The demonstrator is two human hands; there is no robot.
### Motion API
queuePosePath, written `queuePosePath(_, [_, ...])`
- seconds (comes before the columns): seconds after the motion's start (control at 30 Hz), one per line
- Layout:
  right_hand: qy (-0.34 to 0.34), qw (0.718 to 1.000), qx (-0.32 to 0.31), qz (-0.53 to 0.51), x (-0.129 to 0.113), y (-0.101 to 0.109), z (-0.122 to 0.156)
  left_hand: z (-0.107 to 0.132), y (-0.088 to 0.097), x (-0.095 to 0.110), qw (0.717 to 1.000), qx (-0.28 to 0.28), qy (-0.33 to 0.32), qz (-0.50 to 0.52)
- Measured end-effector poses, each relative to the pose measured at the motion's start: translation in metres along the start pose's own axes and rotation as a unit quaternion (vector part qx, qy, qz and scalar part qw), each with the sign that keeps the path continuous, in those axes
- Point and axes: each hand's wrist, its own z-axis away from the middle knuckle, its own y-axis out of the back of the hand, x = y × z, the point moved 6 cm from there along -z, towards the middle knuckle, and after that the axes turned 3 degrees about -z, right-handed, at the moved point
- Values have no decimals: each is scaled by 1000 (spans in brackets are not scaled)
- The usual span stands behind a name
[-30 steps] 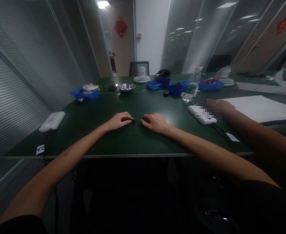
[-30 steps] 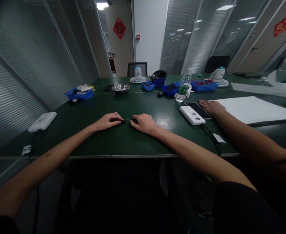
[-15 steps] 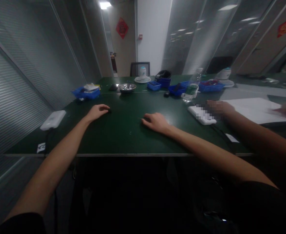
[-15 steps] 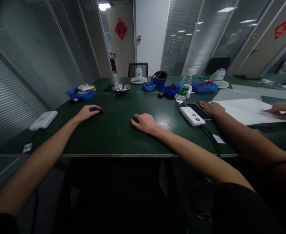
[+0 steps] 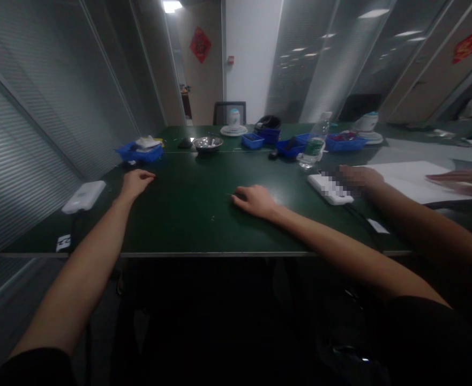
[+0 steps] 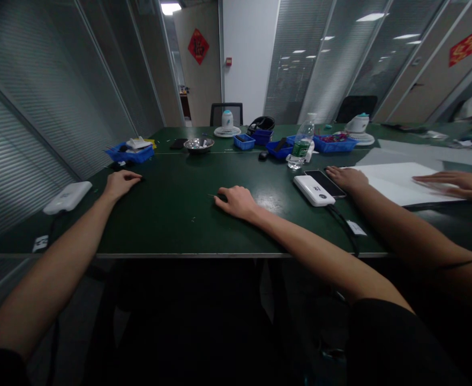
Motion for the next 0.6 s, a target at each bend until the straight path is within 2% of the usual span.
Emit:
queuePosePath(0.1, [4, 1000, 8, 6, 1, -1, -1, 4, -2, 17, 999, -27, -22, 24])
queuePosePath(0.2, [12, 999, 18, 25, 2, -3, -3, 13, -13, 54, 991, -84, -82, 67])
queuePosePath(0.33, [34, 998, 26, 36, 2, -6, -4, 40, -37, 124, 951, -179, -199, 154])
queuePosePath(0.43, [68, 997, 32, 26, -2, -6, -3, 64, -50, 169, 915, -227, -265, 203])
queuePosePath(0.5, [83, 996, 29, 25, -4, -6, -2, 77, -56, 190, 899, -243, -289, 219])
queuePosePath(0.6, [87, 995, 23, 32, -6, -7, -1, 89, -61, 206, 886, -256, -304, 237])
